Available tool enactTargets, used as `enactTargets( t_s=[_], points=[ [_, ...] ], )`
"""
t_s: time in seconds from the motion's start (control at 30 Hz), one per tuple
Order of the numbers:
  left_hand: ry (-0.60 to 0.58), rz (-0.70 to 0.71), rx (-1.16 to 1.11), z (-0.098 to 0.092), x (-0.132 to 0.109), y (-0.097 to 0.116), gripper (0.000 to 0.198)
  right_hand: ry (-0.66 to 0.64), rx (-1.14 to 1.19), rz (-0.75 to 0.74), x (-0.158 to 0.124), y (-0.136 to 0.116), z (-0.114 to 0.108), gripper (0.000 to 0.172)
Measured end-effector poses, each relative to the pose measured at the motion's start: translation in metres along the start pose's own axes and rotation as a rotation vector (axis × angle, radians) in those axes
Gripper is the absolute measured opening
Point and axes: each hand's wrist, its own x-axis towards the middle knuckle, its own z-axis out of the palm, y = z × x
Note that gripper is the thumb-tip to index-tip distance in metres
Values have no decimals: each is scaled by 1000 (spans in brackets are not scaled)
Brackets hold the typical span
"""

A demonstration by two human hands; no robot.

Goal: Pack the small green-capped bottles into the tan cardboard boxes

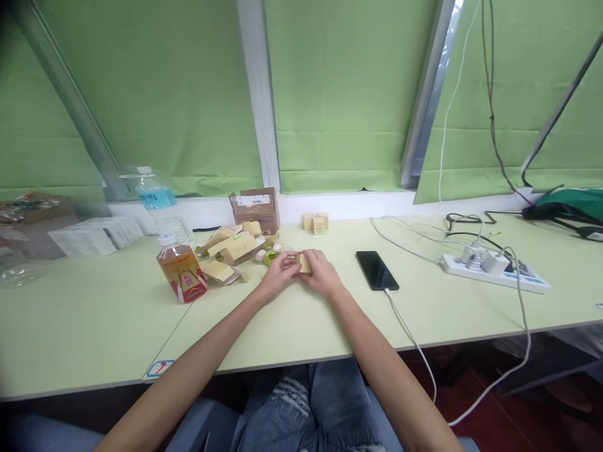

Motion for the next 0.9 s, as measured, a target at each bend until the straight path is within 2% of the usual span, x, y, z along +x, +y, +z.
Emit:
enactTargets(
  t_s=[0.13, 0.43, 0.63, 0.77, 0.9],
  points=[
    [12, 32, 50, -4, -1, 2, 38, -2, -20, -50, 1, -1, -1, 41],
    [-50, -10, 49, -6, -4, 9, 43, 5, -44, -35, 3, -3, -4, 35],
    [-30, 10, 191, -4, -4, 7, 37, -29, -102, -59, 3, -6, -4, 35],
    [15, 76, 346, -1, -2, 5, 33, -28, -138, -67, 4, -7, -1, 31],
    [34, 95, 467, -8, 0, 3, 40, -22, -112, -59, 3, -5, 0, 32]
  ],
)
